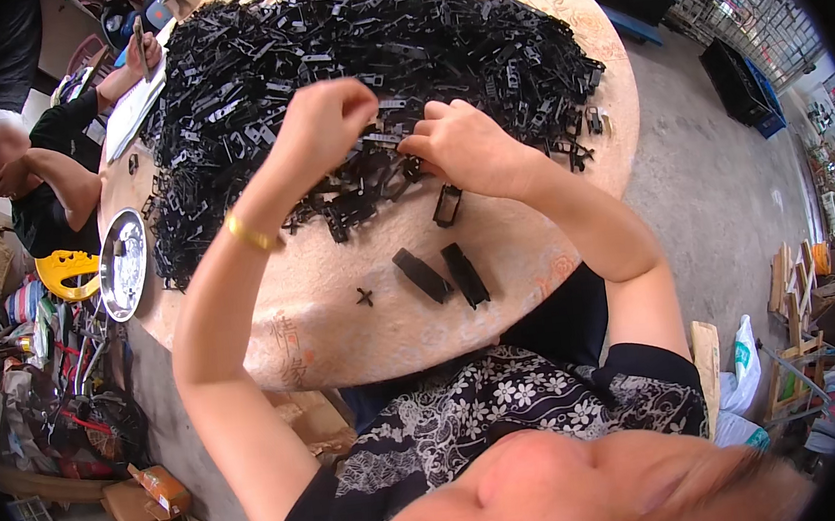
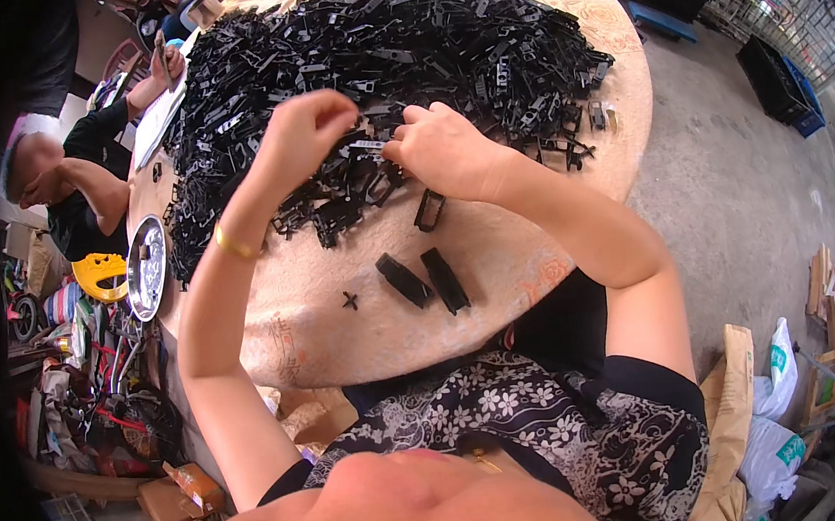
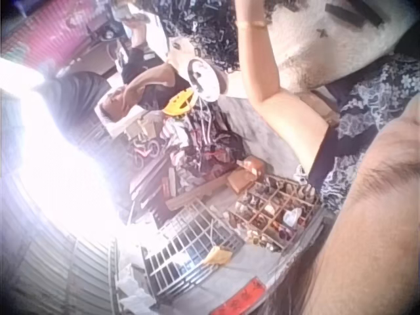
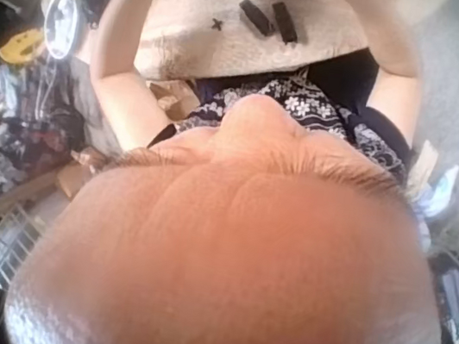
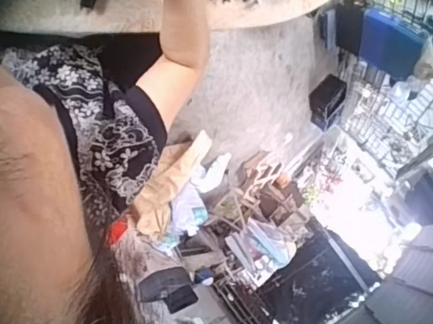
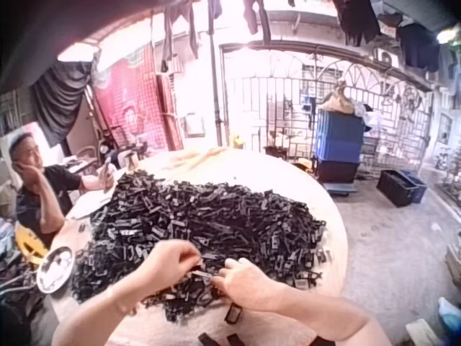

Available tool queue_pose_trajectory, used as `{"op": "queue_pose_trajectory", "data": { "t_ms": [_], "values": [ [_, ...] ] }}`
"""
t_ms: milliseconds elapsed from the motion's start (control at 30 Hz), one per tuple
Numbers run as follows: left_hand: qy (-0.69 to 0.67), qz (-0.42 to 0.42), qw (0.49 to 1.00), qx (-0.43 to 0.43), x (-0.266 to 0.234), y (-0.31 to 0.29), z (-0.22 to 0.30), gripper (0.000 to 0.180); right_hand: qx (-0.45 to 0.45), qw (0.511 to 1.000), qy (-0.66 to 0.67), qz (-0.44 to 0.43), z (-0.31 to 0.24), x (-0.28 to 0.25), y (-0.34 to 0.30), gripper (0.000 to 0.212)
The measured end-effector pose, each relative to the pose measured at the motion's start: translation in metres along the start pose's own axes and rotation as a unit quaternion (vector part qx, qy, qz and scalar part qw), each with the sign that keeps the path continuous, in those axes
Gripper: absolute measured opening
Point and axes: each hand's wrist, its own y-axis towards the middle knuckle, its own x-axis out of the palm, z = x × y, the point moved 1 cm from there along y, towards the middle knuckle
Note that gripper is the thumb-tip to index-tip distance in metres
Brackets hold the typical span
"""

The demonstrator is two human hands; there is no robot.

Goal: The person assembles plastic components by taking plastic parts from a pile, fitting the pieces together by hand, and placing the assembled items on the table.

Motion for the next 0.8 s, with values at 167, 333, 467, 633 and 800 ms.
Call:
{"op": "queue_pose_trajectory", "data": {
  "t_ms": [167, 333, 467, 633, 800],
  "values": [
    [0.082, 0.032, 0.991, 0.103, 0.027, 0.057, -0.021, 0.020, -0.001, 0.998, 0.028, 0.060, 0.006, 0.000, 0.004, 0.016],
    [0.174, 0.023, 0.983, 0.060, 0.061, 0.079, -0.014, 0.026, 0.103, 0.933, 0.254, 0.232, 0.016, -0.014, 0.008, 0.018],
    [0.151, 0.052, 0.981, 0.111, 0.070, 0.093, -0.027, 0.016, 0.173, 0.850, 0.377, 0.325, 0.033, -0.010, 0.013, 0.018],
    [-0.065, 0.112, 0.992, -0.006, 0.052, 0.082, -0.011, 0.023, 0.222, 0.760, 0.536, 0.293, 0.055, -0.007, 0.009, 0.024],
    [-0.501, 0.052, 0.851, -0.150, 0.024, 0.040, -0.012, 0.031, 0.177, 0.736, 0.602, 0.254, 0.039, -0.008, 0.012, 0.026]
  ]
}}
